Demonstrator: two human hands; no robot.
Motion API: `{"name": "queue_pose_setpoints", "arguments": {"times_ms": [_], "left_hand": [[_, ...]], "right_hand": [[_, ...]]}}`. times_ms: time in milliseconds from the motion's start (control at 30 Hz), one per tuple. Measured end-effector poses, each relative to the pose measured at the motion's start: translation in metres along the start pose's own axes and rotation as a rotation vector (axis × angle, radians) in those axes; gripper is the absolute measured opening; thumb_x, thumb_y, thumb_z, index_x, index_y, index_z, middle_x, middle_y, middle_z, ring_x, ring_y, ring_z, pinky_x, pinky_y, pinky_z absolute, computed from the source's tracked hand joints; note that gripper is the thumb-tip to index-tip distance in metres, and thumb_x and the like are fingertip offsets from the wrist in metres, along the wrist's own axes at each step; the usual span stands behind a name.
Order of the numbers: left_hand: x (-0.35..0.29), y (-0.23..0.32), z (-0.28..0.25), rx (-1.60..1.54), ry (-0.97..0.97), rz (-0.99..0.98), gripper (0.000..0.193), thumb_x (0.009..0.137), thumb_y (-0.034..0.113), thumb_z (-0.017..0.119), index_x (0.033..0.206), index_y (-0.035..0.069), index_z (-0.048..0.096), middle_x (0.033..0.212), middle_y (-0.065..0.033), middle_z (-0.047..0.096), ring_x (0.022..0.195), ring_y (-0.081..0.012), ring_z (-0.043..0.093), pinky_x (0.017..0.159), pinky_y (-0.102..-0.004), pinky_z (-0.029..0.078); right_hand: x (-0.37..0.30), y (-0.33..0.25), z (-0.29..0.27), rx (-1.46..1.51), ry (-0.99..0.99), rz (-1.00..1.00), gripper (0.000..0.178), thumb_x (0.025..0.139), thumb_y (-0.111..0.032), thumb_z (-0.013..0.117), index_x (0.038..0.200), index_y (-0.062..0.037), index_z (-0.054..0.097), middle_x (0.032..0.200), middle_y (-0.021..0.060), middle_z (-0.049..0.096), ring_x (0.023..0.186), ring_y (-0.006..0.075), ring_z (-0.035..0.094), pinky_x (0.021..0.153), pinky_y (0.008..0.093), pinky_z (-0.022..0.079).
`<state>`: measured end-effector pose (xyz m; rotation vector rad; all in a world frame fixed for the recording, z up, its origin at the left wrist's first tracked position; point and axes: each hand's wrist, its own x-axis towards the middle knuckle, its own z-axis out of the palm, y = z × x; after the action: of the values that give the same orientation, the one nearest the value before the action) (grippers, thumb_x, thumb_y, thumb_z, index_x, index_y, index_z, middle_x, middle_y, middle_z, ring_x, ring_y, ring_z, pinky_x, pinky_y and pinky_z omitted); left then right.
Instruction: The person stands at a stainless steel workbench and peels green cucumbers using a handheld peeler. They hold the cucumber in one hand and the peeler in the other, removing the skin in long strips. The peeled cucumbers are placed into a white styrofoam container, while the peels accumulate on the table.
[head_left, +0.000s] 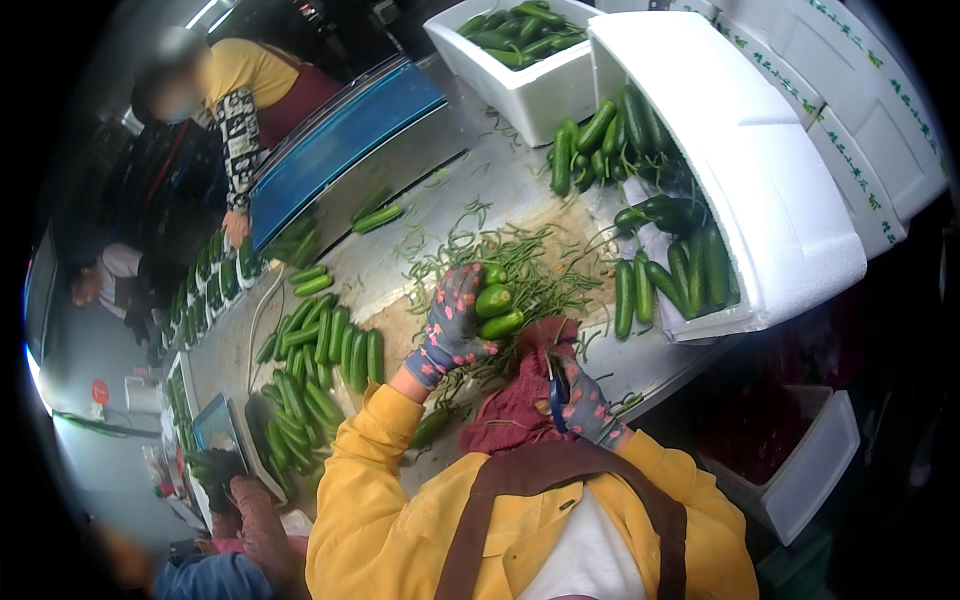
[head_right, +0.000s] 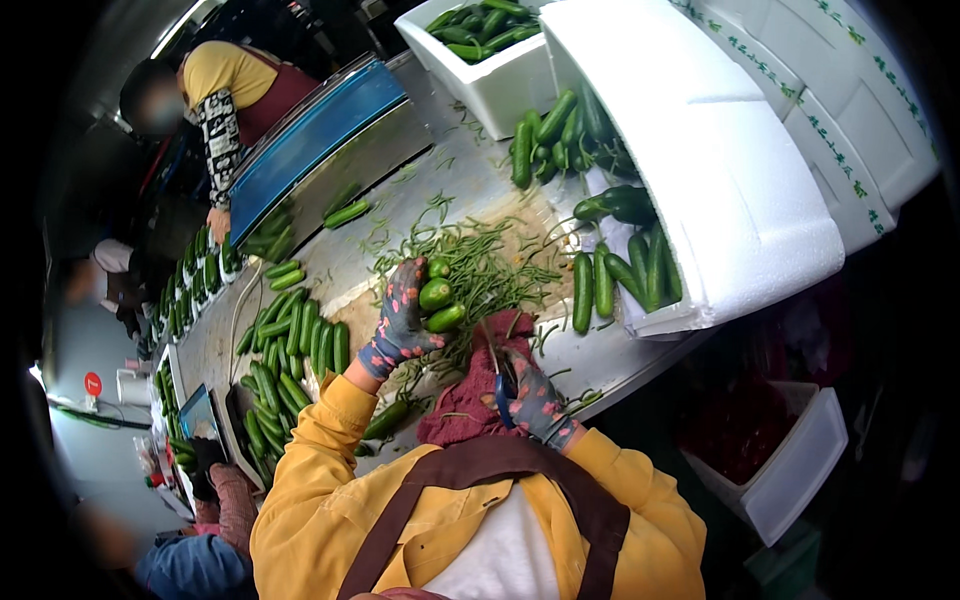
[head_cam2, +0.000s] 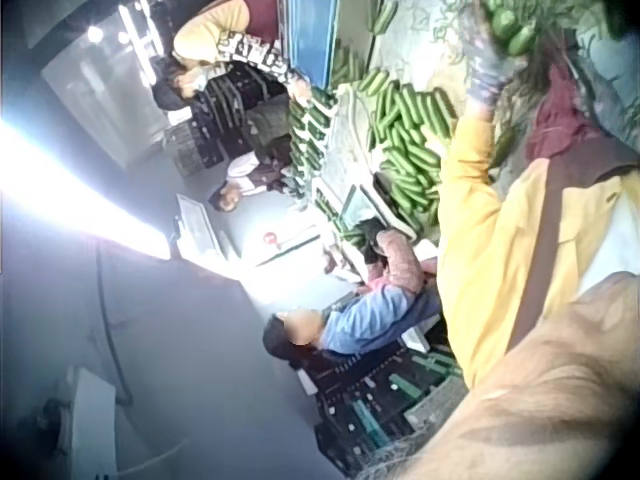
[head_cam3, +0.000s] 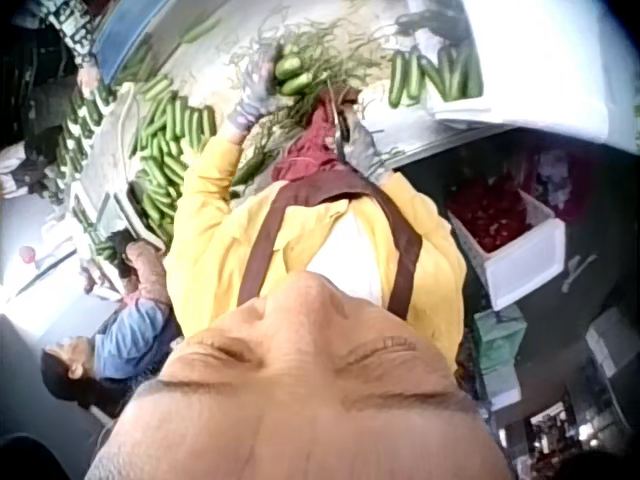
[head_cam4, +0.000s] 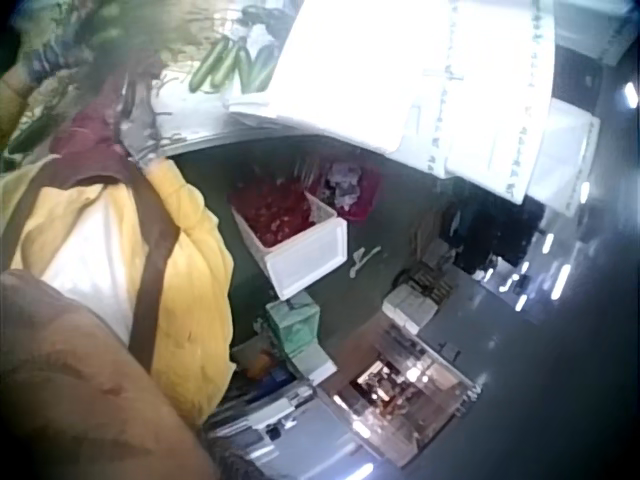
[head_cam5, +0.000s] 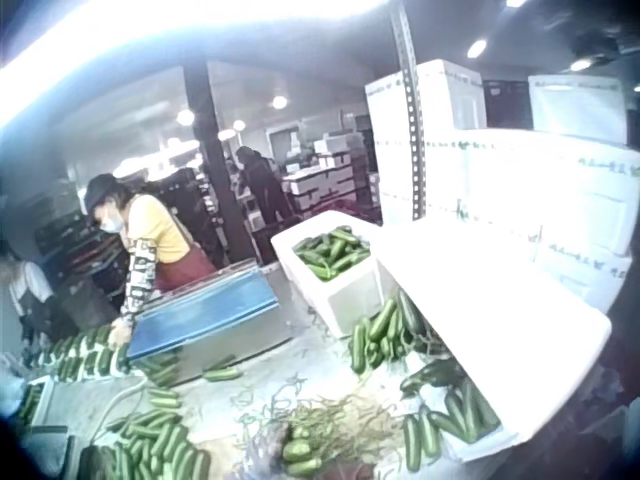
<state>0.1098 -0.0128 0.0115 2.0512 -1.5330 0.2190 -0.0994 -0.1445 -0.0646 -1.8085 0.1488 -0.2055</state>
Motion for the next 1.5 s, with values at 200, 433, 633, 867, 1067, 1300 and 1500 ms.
{"name": "queue_pose_setpoints", "arguments": {"times_ms": [200, 433, 633, 867, 1067, 1300, 1500], "left_hand": [[-0.021, 0.024, -0.014, -0.055, -0.088, -0.084, 0.086, 0.051, 0.031, 0.070, 0.121, 0.003, 0.029, 0.112, -0.0195, 0.038, 0.102, -0.0367, 0.039, 0.087, -0.0440, 0.031], [-0.052, 0.057, 0.020, -0.134, -0.456, -0.141, 0.092, 0.042, 0.027, 0.072, 0.122, 0.006, 0.031, 0.111, -0.0189, 0.037, 0.098, -0.0361, 0.040, 0.084, -0.0420, 0.033], [-0.047, 0.072, 0.025, -0.129, -0.528, -0.135, 0.081, 0.043, 0.025, 0.071, 0.114, 0.005, 0.036, 0.104, -0.0183, 0.040, 0.095, -0.0355, 0.042, 0.083, -0.0427, 0.034], [-0.054, 0.066, 0.030, -0.160, -0.400, -0.092, 0.076, 0.042, 0.025, 0.069, 0.110, 0.006, 0.039, 0.101, -0.0184, 0.041, 0.092, -0.0357, 0.043, 0.082, -0.0436, 0.035], [-0.055, 0.067, 0.030, -0.108, -0.480, -0.138, 0.084, 0.041, 0.027, 0.070, 0.115, 0.005, 0.037, 0.105, -0.0185, 0.040, 0.096, -0.0361, 0.041, 0.082, -0.0440, 0.034], [-0.053, 0.069, 0.026, -0.125, -0.435, -0.123, 0.084, 0.040, 0.027, 0.070, 0.114, 0.004, 0.038, 0.104, -0.0185, 0.041, 0.096, -0.0361, 0.041, 0.082, -0.0441, 0.034], [-0.062, 0.065, 0.027, -0.148, -0.377, -0.156, 0.084, 0.040, 0.030, 0.071, 0.113, 0.003, 0.038, 0.104, -0.0180, 0.041, 0.094, -0.0363, 0.042, 0.082, -0.0447, 0.034]], "right_hand": [[-0.002, -0.011, 0.000, 0.664, 0.181, 0.206, 0.037, 0.077, -0.015, 0.050, 0.111, -0.0080, 0.040, 0.084, 0.0096, 0.050, 0.064, 0.0169, 0.051, 0.053, 0.0236, 0.044], [0.032, -0.042, -0.007, -0.262, 0.200, -0.338, 0.044, 0.069, -0.007, 0.058, 0.109, 0.0010, 0.041, 0.085, 0.0073, 0.054, 0.075, 0.0175, 0.053, 0.066, 0.0268, 0.044], [0.022, -0.003, -0.003, 0.354, 0.057, 0.244, 0.050, 0.069, 0.003, 0.047, 0.118, 0.0023, 0.033, 0.111, 0.0130, 0.046, 0.098, 0.0212, 0.047, 0.084, 0.0287, 0.038], [0.026, 0.024, 0.002, 0.308, 0.138, 0.195, 0.054, 0.073, 0.003, 0.044, 0.123, -0.0001, 0.027, 0.110, 0.0123, 0.046, 0.100, 0.0208, 0.045, 0.087, 0.0275, 0.035], [0.014, 0.008, 0.007, 0.216, 0.141, 0.131, 0.046, 0.074, -0.003, 0.048, 0.118, -0.0028, 0.036, 0.099, 0.0121, 0.053, 0.087, 0.0215, 0.052, 0.079, 0.0279, 0.041], [0.011, 0.017, 0.000, 0.973, 0.156, 0.120, 0.048, 0.074, -0.007, 0.050, 0.119, -0.0007, 0.033, 0.095, 0.0079, 0.050, 0.075, 0.0139, 0.052, 0.066, 0.0210, 0.044], [0.014, -0.012, -0.013, 0.219, 0.298, 0.014, 0.048, 0.072, -0.008, 0.055, 0.116, 0.0004, 0.037, 0.090, 0.0066, 0.051, 0.072, 0.0145, 0.052, 0.062, 0.0247, 0.044]]}}
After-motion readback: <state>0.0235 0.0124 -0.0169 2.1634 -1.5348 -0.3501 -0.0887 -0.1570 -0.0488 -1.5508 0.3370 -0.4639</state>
